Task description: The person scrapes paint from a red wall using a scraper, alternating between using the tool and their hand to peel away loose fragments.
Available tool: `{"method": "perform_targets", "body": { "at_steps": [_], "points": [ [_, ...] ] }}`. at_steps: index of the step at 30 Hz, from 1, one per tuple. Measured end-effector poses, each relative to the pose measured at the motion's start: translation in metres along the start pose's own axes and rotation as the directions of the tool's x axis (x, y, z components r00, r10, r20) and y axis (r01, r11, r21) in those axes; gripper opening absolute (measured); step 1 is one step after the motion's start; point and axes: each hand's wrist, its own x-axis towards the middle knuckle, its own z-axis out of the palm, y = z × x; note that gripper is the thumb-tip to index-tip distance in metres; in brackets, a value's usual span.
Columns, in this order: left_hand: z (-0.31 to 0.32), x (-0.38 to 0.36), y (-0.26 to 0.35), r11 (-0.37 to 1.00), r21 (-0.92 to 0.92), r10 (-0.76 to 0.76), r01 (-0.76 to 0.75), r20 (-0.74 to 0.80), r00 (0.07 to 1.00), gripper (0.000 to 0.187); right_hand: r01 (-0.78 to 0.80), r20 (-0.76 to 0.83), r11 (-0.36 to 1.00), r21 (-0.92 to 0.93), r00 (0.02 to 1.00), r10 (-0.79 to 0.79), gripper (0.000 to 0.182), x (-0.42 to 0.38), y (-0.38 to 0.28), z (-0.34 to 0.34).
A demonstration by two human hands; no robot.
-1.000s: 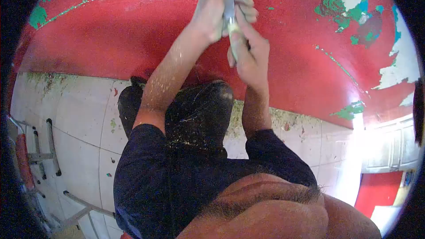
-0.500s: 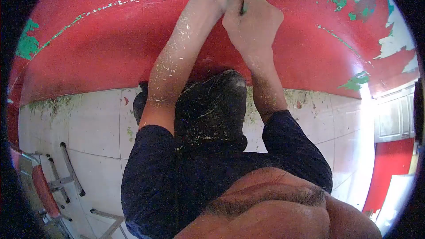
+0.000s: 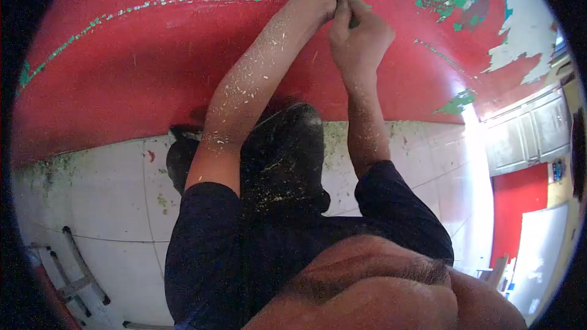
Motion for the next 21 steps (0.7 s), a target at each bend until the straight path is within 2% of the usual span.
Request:
{"method": "perform_targets", "body": {
  "at_steps": [1,4,5,6,7,9,12,15,18,19,21],
  "points": [
    [-0.002,-0.011,-0.004,0.996,0.085,-0.028,0.029,-0.013,1.000,0.045,0.028,-0.008,1.000,-0.008,1.000,-0.028,0.026,-0.016,0.009,-0.001],
    [-0.008,0.004,-0.024,0.900,0.335,0.313,-0.280,-0.049,0.948,0.040,0.055,-0.060,0.998,0.026,0.997,-0.054,0.027,-0.004,0.016,0.021],
    [-0.006,0.007,-0.025,0.972,0.135,0.195,-0.191,-0.018,0.981,0.039,0.014,-0.067,1.000,0.021,0.998,-0.012,0.027,-0.005,0.013,0.017],
    [0.002,0.011,-0.002,0.993,-0.060,0.100,-0.097,0.042,0.994,0.038,0.026,-0.014,0.995,-0.092,1.000,-0.028,0.031,0.009,0.000,0.009],
    [0.005,0.017,0.013,0.971,-0.240,0.023,0.006,0.116,0.993,0.037,-0.041,0.040,0.992,-0.116,0.998,0.046,0.030,0.015,-0.008,0.005],
    [-0.004,0.007,-0.003,0.967,-0.248,-0.021,0.053,0.131,0.991,0.035,-0.202,0.152,0.961,-0.187,0.961,0.231,0.027,0.006,-0.023,-0.004],
    [-0.009,-0.007,-0.006,0.973,-0.230,-0.013,0.034,0.093,0.996,0.037,0.004,0.029,0.999,-0.051,1.000,-0.002,0.027,-0.006,-0.003,0.008],
    [-0.001,-0.016,0.008,0.924,-0.380,0.081,-0.037,0.099,0.992,0.039,-0.009,0.052,0.995,-0.100,0.999,0.014,0.027,0.006,-0.006,0.004],
    [-0.006,-0.025,-0.020,0.890,-0.454,0.012,0.043,0.117,0.993,0.040,-0.011,0.104,0.986,-0.169,0.994,0.029,0.027,-0.017,-0.003,-0.004],
    [-0.009,-0.013,-0.008,0.951,-0.299,0.111,-0.075,0.105,0.988,0.040,0.004,0.076,0.983,-0.183,0.997,0.010,0.027,-0.004,-0.003,0.007],
    [-0.008,0.001,0.007,0.972,0.022,0.229,-0.233,0.109,0.967,0.041,-0.020,0.055,0.968,-0.250,0.998,0.035,0.027,0.009,-0.005,0.018]
  ]
}}
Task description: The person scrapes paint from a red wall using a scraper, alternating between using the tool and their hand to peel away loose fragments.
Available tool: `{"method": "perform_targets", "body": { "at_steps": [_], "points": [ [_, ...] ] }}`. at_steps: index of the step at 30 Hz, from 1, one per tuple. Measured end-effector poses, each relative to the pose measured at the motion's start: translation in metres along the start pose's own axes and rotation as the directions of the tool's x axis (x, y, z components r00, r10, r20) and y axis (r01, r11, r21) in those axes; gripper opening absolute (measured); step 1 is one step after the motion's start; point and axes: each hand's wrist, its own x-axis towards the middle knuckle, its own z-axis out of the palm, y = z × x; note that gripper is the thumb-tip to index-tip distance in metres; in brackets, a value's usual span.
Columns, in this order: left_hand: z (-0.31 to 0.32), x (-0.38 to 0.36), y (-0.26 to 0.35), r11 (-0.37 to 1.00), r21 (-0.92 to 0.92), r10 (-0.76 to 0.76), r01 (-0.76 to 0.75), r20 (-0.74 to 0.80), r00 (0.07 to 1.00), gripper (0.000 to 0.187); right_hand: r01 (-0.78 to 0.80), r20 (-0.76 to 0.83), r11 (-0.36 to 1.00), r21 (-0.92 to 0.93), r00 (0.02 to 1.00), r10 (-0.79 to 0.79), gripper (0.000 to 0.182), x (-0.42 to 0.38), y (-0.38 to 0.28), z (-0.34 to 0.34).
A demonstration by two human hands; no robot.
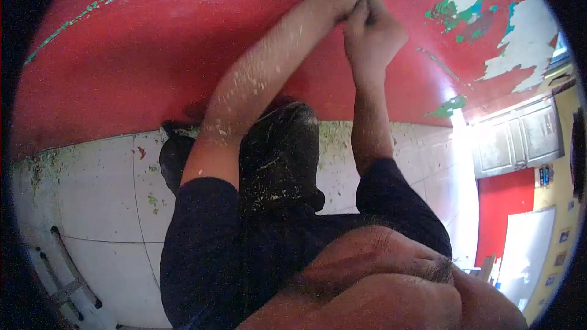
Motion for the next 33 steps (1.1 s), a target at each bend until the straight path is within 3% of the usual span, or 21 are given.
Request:
{"method": "perform_targets", "body": {
  "at_steps": [1,4,5,8,11,12,15,18,22,23,25,26,28,29,32,33],
  "points": [
    [0.003,0.015,0.010,0.989,-0.144,-0.012,0.023,0.079,0.997,0.042,0.070,-0.103,0.987,0.147,0.993,-0.056,0.028,0.012,-0.006,-0.001],
    [0.009,0.005,0.018,0.932,-0.285,-0.212,0.221,0.064,0.975,0.041,0.021,0.075,0.999,-0.045,0.997,-0.018,0.027,0.011,-0.018,-0.026],
    [0.010,-0.016,0.018,0.993,0.047,-0.101,0.106,-0.097,0.990,0.037,0.046,0.057,0.999,-0.024,0.997,-0.044,0.027,0.006,-0.016,-0.021],
    [-0.003,-0.008,-0.002,0.919,-0.332,-0.214,0.214,0.038,0.976,0.034,0.090,0.051,0.996,-0.027,0.995,-0.089,0.026,-0.008,-0.010,-0.016],
    [0.001,-0.012,0.002,0.877,-0.411,-0.260,0.251,0.036,0.965,0.032,0.084,0.097,0.995,-0.045,0.992,-0.080,0.019,-0.004,-0.017,-0.032],
    [0.000,-0.015,-0.003,0.872,-0.416,-0.261,0.256,0.046,0.964,0.032,0.090,0.086,0.996,-0.012,0.992,-0.089,0.014,-0.010,-0.012,-0.035],
    [-0.002,0.004,-0.017,1.000,0.018,-0.006,0.008,-0.094,0.996,0.032,0.161,-0.012,0.987,-0.011,0.987,-0.161,0.013,0.007,-0.010,-0.018],
    [0.008,0.003,0.028,0.934,-0.331,-0.155,0.138,-0.025,0.988,0.035,0.199,-0.030,0.977,-0.072,0.979,-0.202,0.012,0.015,-0.015,-0.017],
    [-0.002,-0.021,-0.010,0.888,-0.371,-0.287,0.271,0.013,0.958,0.035,0.141,0.012,0.990,0.032,0.990,-0.141,0.022,-0.016,-0.010,-0.020],
    [-0.010,-0.017,-0.013,0.925,-0.308,-0.234,0.223,-0.001,0.972,0.036,0.147,0.045,0.989,-0.025,0.988,-0.146,0.022,-0.013,-0.013,-0.020],
    [-0.006,-0.006,0.003,0.864,-0.450,-0.248,0.225,0.010,0.969,0.037,0.156,0.104,0.977,-0.146,0.984,-0.142,0.023,0.005,-0.025,-0.023],
    [-0.004,-0.002,0.009,0.827,-0.518,-0.250,0.220,0.012,0.968,0.037,0.197,0.070,0.974,-0.111,0.979,-0.190,0.024,0.006,-0.021,-0.020],
    [-0.005,-0.020,-0.010,0.837,-0.458,-0.318,0.300,0.038,0.947,0.038,0.264,0.016,0.963,-0.048,0.965,-0.264,0.024,-0.007,-0.010,-0.018],
    [-0.009,-0.022,-0.015,0.847,-0.420,-0.337,0.325,0.048,0.940,0.038,0.225,0.038,0.973,-0.045,0.974,-0.223,0.024,-0.012,-0.011,-0.017],
    [-0.012,-0.005,0.009,0.980,-0.190,-0.083,0.059,-0.120,0.989,0.039,0.191,0.042,0.980,-0.057,0.981,-0.189,0.024,-0.011,-0.013,-0.014],
    [-0.012,0.004,0.028,0.952,-0.278,-0.138,0.125,-0.029,0.990,0.041,0.229,-0.006,0.971,-0.065,0.973,-0.230,0.024,0.008,-0.021,-0.007]
  ]
}}
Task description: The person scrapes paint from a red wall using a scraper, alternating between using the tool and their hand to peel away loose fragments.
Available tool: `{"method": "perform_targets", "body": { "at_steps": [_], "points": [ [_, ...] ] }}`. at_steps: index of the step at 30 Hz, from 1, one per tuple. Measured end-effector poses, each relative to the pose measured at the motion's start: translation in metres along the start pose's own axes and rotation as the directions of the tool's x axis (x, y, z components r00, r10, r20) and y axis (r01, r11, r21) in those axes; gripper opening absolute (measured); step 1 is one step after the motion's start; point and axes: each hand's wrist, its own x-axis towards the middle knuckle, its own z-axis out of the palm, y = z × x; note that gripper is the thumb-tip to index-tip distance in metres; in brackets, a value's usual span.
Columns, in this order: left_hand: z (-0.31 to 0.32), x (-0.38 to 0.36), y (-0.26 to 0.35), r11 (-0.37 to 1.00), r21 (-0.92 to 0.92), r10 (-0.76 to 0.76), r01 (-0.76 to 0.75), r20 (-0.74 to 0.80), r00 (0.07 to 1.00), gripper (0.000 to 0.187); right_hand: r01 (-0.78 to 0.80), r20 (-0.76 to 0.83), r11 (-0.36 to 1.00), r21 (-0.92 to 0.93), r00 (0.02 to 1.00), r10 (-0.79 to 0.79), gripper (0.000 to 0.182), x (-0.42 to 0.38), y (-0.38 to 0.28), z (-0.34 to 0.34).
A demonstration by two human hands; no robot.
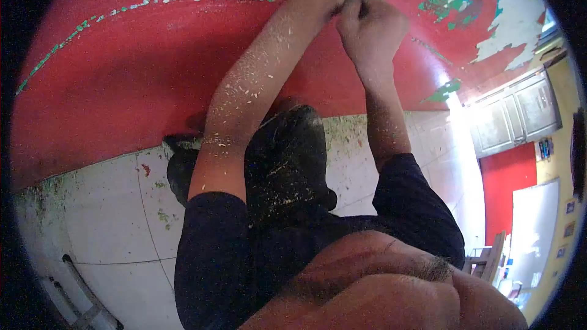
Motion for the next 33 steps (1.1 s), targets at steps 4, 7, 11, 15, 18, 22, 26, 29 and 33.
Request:
{"method": "perform_targets", "body": {
  "at_steps": [4,7,11,15,18,22,26,29,33],
  "points": [
    [0.003,-0.019,0.015,0.954,0.296,0.084,-0.048,-0.110,0.990,0.042,-0.022,-0.030,0.988,0.152,0.999,0.026,0.024,-0.015,-0.002,-0.001],
    [-0.010,-0.022,-0.002,0.986,0.166,0.002,0.021,-0.140,0.990,0.041,-0.080,0.029,0.985,0.153,0.997,0.077,0.025,-0.017,-0.006,0.006],
    [-0.010,-0.001,-0.002,0.993,0.079,0.083,-0.083,0.001,0.997,0.036,-0.057,0.104,0.998,0.037,0.993,0.053,0.028,0.010,-0.013,0.003],
    [-0.017,-0.013,-0.043,0.996,-0.088,-0.039,0.032,-0.082,0.996,0.028,-0.223,0.209,0.952,0.209,0.961,0.179,0.033,-0.031,0.000,-0.001],
    [-0.011,-0.008,-0.040,0.982,-0.180,-0.079,0.061,-0.094,0.992,0.027,-0.275,0.286,0.949,0.155,0.932,0.224,0.034,-0.016,-0.008,-0.015],
    [-0.003,-0.010,-0.031,0.993,0.104,-0.035,0.051,-0.152,0.988,0.033,-0.175,0.228,0.977,0.122,0.963,0.144,0.032,-0.022,0.017,-0.009],
    [0.002,0.009,-0.015,0.997,-0.065,-0.043,0.043,-0.003,0.999,0.031,-0.124,0.109,0.982,0.142,0.988,0.109,0.030,0.005,0.003,-0.006],
    [-0.011,0.002,-0.028,0.997,0.071,-0.002,0.003,-0.015,1.000,0.032,-0.145,0.150,0.981,0.127,0.981,0.125,0.029,-0.021,0.009,-0.013],
    [-0.005,0.001,-0.021,0.999,0.030,-0.030,0.031,-0.050,0.998,0.033,-0.182,0.116,0.964,0.193,0.980,0.162,0.016,-0.010,0.009,0.002]
  ]
}}
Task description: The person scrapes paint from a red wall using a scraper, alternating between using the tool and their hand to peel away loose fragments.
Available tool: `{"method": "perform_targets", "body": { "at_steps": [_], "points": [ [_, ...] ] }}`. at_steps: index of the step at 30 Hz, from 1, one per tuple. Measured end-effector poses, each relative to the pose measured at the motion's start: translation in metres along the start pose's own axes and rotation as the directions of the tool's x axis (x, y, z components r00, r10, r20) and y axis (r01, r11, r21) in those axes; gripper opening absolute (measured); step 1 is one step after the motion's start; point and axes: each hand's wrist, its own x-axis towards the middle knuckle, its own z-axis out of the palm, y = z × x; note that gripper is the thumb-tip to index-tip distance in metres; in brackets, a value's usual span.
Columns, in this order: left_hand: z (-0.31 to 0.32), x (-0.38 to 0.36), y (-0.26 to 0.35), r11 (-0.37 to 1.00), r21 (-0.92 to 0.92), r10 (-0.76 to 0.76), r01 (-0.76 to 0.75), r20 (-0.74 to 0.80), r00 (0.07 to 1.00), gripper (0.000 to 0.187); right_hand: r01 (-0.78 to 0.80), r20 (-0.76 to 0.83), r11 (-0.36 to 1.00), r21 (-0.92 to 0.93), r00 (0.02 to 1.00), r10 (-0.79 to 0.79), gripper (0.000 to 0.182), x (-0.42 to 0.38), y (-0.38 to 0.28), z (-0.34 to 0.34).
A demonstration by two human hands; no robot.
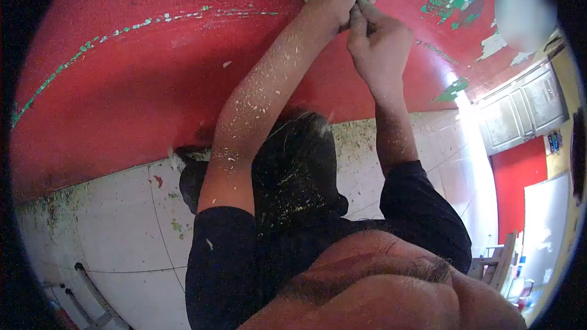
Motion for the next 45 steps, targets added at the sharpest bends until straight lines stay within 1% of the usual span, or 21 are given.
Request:
{"method": "perform_targets", "body": {
  "at_steps": [5,8,9,11,14,17,20,21,22,23,24,25,26,28,29,31,33,34,39,42,45],
  "points": [
    [0.003,-0.020,-0.012,0.993,0.005,-0.115,0.116,-0.094,0.989,0.035,0.038,-0.023,0.998,0.045,0.999,-0.037,0.027,-0.023,0.010,-0.006],
    [0.004,-0.005,0.032,0.954,0.250,0.140,-0.165,0.115,0.983,0.035,0.074,-0.029,0.993,-0.091,0.997,-0.077,0.026,0.018,-0.006,-0.001],
    [0.014,0.004,0.037,0.998,0.002,0.065,-0.065,0.054,0.996,0.034,0.108,-0.032,0.986,-0.126,0.993,-0.113,0.026,0.021,-0.008,-0.002],
    [0.006,-0.002,0.016,0.997,0.076,0.017,-0.019,0.020,1.000,0.034,0.152,-0.029,0.969,-0.196,0.987,-0.160,0.026,0.017,-0.014,-0.005],
    [-0.009,0.001,0.009,0.999,0.052,0.007,-0.011,0.059,0.998,0.036,0.054,-0.001,0.998,-0.033,0.999,-0.054,0.028,-0.015,0.003,0.005],
    [-0.003,0.006,0.017,1.000,0.017,-0.019,0.018,0.118,0.993,0.039,0.085,-0.107,0.996,-0.039,0.990,-0.089,0.030,0.005,-0.005,0.011],
    [0.002,-0.001,0.031,0.996,0.080,0.024,-0.037,0.149,0.989,0.041,0.031,-0.147,0.984,0.174,0.989,-0.005,0.030,0.006,-0.002,0.014],
    [-0.011,-0.005,0.021,0.999,0.037,0.024,-0.035,0.264,0.964,0.046,-0.066,-0.108,0.942,0.329,0.988,0.107,0.031,0.000,0.002,0.012],
    [-0.016,-0.013,0.024,0.902,0.317,0.203,-0.292,0.284,0.937,0.042,-0.157,-0.056,0.863,0.480,0.976,0.208,0.031,-0.015,0.010,0.008],
    [-0.020,-0.023,0.029,0.667,0.540,0.361,-0.514,0.369,0.856,0.039,-0.233,0.007,0.753,0.615,0.957,0.290,0.032,-0.033,0.019,0.004],
    [-0.027,-0.026,0.033,0.330,0.671,0.466,-0.664,0.496,0.733,0.035,-0.283,0.040,0.668,0.688,0.934,0.354,0.032,-0.052,0.026,0.002],
    [-0.046,-0.020,0.033,0.118,0.684,0.498,-0.720,0.587,0.639,0.028,-0.327,0.082,0.570,0.754,0.907,0.412,0.032,-0.077,0.034,0.003],
    [-0.068,-0.014,0.035,-0.096,0.660,0.497,-0.745,0.680,0.538,0.020,-0.374,0.116,0.558,0.741,0.890,0.442,0.033,-0.104,0.041,0.011],
    [-0.100,-0.010,0.050,-0.524,0.464,0.368,-0.715,0.880,0.301,0.028,-0.450,0.222,0.566,0.691,0.877,0.427,0.034,-0.162,0.057,0.032],
    [-0.108,-0.012,0.056,-0.654,0.441,0.325,-0.615,0.898,0.297,0.031,-0.481,0.298,0.589,0.649,0.874,0.384,0.035,-0.196,0.064,0.042],
    [-0.113,-0.014,0.065,-0.867,0.339,0.245,-0.365,0.928,0.280,0.036,-0.562,0.440,0.495,0.663,0.827,0.349,0.035,-0.256,0.070,0.077],
    [-0.110,-0.014,0.057,-0.883,0.356,0.253,-0.305,0.910,0.329,0.043,-0.704,0.655,0.391,0.593,0.704,0.275,0.038,-0.306,0.072,0.102],
    [-0.110,-0.015,0.054,-0.890,0.368,0.264,-0.267,0.896,0.356,0.047,-0.688,0.687,0.444,0.574,0.700,0.196,0.037,-0.324,0.070,0.109],
    [-0.114,-0.016,0.059,-0.906,0.315,0.206,-0.282,0.911,0.357,0.049,-0.410,0.693,0.661,0.628,0.682,-0.235,0.036,-0.355,0.070,0.141],
    [-0.115,-0.017,0.059,-0.904,0.318,0.205,-0.285,0.909,0.363,0.049,-0.516,0.714,0.589,0.622,0.682,-0.157,0.035,-0.357,0.066,0.144],
    [-0.115,-0.016,0.058,-0.906,0.311,0.206,-0.287,0.916,0.344,0.047,-0.510,0.736,0.620,0.596,0.655,-0.169,0.035,-0.363,0.067,0.145]
  ]
}}
